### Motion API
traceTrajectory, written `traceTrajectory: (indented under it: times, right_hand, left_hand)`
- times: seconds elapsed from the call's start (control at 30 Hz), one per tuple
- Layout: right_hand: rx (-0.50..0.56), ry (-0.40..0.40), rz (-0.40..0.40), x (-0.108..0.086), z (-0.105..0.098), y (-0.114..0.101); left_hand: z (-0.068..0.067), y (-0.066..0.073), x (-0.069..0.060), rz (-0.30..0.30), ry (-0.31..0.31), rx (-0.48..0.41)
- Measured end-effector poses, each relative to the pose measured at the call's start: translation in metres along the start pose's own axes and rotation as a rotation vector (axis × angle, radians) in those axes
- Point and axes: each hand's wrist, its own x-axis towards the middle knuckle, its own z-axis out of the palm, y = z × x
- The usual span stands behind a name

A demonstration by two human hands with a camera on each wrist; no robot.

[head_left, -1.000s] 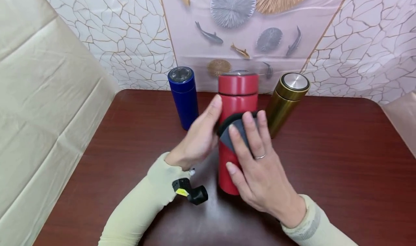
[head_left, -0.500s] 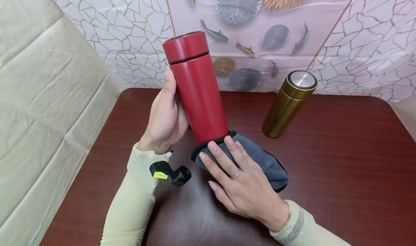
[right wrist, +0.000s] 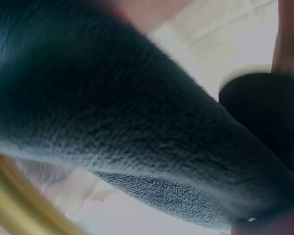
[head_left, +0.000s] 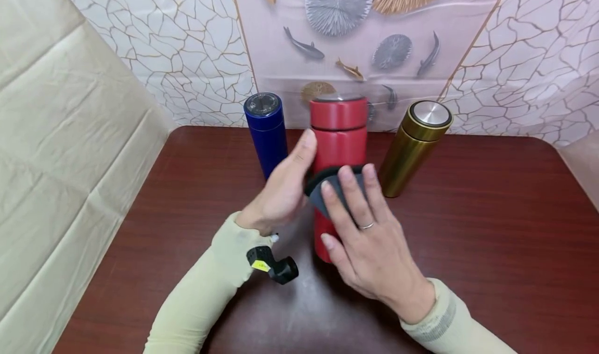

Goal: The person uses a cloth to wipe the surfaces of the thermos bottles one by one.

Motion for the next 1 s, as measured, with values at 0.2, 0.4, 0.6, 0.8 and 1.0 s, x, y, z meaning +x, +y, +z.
traceTrajectory:
  times: [0.2,0.4,0.6,0.8,1.0]
  right_hand:
    - [0.061,0.122,0.139,0.017,-0.022,0.015]
    - [0.139,0.15,0.203,0.025,-0.037,0.023]
    - [0.262,0.144,0.291,0.025,-0.042,0.023]
    - [0.414,0.257,0.49,0.028,-0.047,0.024]
    - [0.402,0.379,0.617,0.031,-0.049,0.019]
  left_hand:
    - [0.014,-0.02,-0.004,-0.157,-0.172,0.236]
    - [0.018,-0.033,-0.003,-0.079,-0.343,0.366]
    - [0.018,-0.04,0.0,0.019,-0.279,0.172]
    - [0.019,-0.044,0.004,-0.003,-0.201,0.056]
    - [0.018,-0.042,0.005,-0.04,-0.216,0.041]
